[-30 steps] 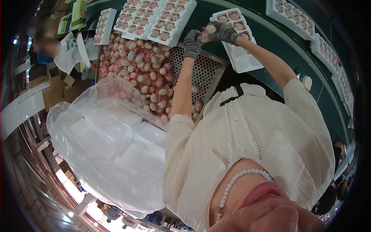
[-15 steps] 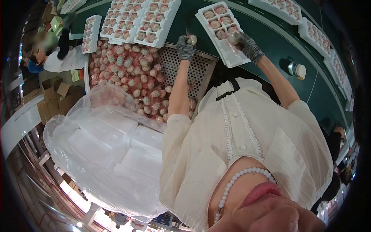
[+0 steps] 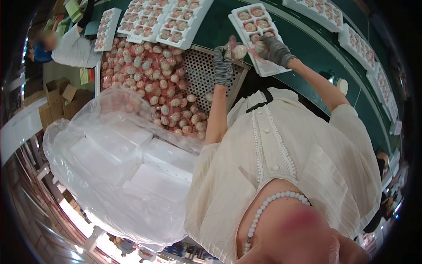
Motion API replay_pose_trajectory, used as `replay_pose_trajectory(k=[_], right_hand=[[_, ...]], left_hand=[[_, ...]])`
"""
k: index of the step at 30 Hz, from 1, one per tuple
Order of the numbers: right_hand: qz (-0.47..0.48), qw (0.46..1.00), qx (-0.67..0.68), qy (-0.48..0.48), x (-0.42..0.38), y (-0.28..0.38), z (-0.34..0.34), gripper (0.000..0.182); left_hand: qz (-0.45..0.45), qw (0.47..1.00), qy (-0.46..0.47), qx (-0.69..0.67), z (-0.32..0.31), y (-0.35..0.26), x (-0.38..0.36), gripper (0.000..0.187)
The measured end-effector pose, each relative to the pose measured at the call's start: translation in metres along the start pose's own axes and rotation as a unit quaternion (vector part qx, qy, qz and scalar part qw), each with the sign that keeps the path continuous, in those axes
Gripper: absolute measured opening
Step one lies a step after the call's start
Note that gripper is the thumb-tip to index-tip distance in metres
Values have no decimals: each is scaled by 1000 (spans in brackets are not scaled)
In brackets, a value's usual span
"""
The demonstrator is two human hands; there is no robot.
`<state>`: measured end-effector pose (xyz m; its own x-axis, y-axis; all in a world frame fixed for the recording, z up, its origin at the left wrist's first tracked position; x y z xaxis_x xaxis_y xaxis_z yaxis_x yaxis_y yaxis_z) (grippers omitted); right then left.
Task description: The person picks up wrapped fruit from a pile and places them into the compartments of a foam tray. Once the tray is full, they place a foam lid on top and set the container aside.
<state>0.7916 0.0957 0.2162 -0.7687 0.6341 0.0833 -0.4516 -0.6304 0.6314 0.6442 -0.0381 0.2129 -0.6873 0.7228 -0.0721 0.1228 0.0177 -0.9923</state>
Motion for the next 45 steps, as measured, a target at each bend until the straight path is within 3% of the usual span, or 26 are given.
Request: replay_pose_trajectory(k=[3,4,5,6,7,10,12,13,17,20,22,24,25,26,27,28,30,31,32,34,35,36,39,42,44,45], right_hand=[[-39,993,17,109,-3,48,21,29],[42,997,64,1,-6,42,18,26],[-103,980,140,96,-6,15,1,27],[-70,963,258,40,-1,-28,-24,31],[-143,980,124,61,-9,5,2,40],[-72,977,197,-31,-2,-64,-17,49],[-212,918,334,19,-12,-89,-24,51],[-197,900,389,9,-13,-95,-31,49],[-264,876,404,14,-28,-69,-15,46],[-253,794,553,8,-31,-33,-3,40],[-346,577,739,5,-37,-7,-10,34],[-331,574,748,28,-39,-2,-22,30],[-310,609,729,41,-42,-22,-45,30],[-286,643,708,55,-37,-11,-47,30],[-272,708,645,89,-36,-3,-43,35],[-268,709,646,92,-35,17,-38,35],[-253,743,619,17,-33,36,-25,41],[-232,729,643,20,-33,41,-27,45],[-229,729,644,22,-36,44,-30,45],[-177,799,575,1,-36,47,-31,45],[-166,804,571,9,-35,46,-36,45],[-164,804,572,11,-35,40,-40,45],[-135,860,490,-41,-38,44,-31,42],[-173,814,553,-41,-31,46,-29,39],[-218,778,587,-51,-27,28,-30,36],[-229,751,617,-49,-24,5,-35,36]], left_hand=[[15,997,-68,-20,19,11,0,11],[13,991,-107,-85,28,34,6,10],[47,981,-119,-146,31,31,1,9],[31,975,-119,-187,36,46,7,10],[145,918,-166,-329,33,54,5,11],[239,871,-174,-393,30,131,25,24],[332,769,-121,-532,6,157,29,18],[306,840,-71,-442,7,119,15,33],[283,779,-42,-558,-11,69,-12,33],[244,750,17,-614,-24,61,-21,14],[329,747,-42,-576,-30,54,-34,10],[258,805,-13,-534,-32,67,-35,3],[156,936,-9,-314,-27,55,-37,1],[41,997,-4,-70,-26,37,-39,3],[102,983,-15,-151,-29,36,-45,5],[97,984,-19,-151,-30,39,-48,5],[193,898,-73,-388,-32,64,-58,3],[261,855,-46,-447,-40,64,-68,18],[257,856,-48,-446,-41,37,-73,18],[90,935,123,-321,-56,-55,-70,59],[77,917,187,-344,-63,-37,-63,91],[74,917,186,-344,-63,-37,-61,91],[76,924,140,-346,-59,-39,-58,78],[71,929,125,-342,-57,-26,-51,70],[331,816,55,-470,-60,32,-59,31],[363,838,-18,-407,-54,38,-64,6]])
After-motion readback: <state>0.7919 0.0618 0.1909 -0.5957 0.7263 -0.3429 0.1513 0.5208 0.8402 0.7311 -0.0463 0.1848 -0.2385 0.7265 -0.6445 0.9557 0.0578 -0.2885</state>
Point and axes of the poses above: each hand's wrist, its own x-axis towards the middle knuckle, its own z-axis out of the back of the hand, y = z × x, the point moved 7 cm from there along x, towards the middle knuckle, and after that the axes turned 5 degrees about -y, right-handed, at the moved point
